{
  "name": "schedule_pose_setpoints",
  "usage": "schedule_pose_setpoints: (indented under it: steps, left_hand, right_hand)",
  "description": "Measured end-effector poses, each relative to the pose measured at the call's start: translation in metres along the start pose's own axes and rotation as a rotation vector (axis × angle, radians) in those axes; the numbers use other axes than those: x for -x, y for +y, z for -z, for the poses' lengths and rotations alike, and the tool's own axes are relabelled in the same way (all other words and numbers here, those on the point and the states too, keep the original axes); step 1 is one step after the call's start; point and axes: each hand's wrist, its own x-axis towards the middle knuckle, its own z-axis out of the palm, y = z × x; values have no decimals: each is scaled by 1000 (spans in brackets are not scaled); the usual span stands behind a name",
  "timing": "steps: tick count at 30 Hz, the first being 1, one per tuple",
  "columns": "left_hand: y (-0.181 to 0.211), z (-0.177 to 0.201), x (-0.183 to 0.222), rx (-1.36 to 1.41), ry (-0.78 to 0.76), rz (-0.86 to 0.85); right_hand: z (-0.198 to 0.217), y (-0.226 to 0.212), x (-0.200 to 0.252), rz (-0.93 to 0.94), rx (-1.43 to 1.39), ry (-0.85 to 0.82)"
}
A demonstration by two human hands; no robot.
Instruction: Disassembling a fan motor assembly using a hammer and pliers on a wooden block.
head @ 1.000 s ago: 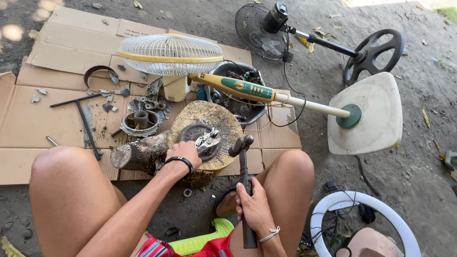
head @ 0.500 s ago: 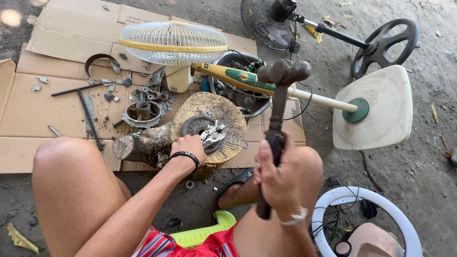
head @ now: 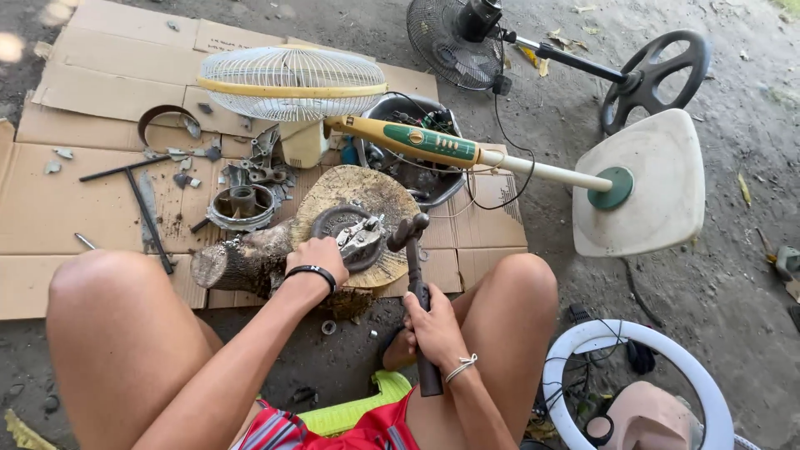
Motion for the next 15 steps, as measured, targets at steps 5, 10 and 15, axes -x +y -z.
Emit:
schedule_pose_setpoints:
  steps: [5, 10, 15]
  left_hand:
    - [4, 0, -5, -8, 1, 6]
    - [6, 0, -1, -9, 22, -24]
    - [6, -2, -4, -41, 51, -38]
  right_hand:
    - [-4, -60, 39, -34, 0, -15]
    - [8, -111, 64, 278, 22, -37]
    - [-5, -110, 41, 689, 165, 124]
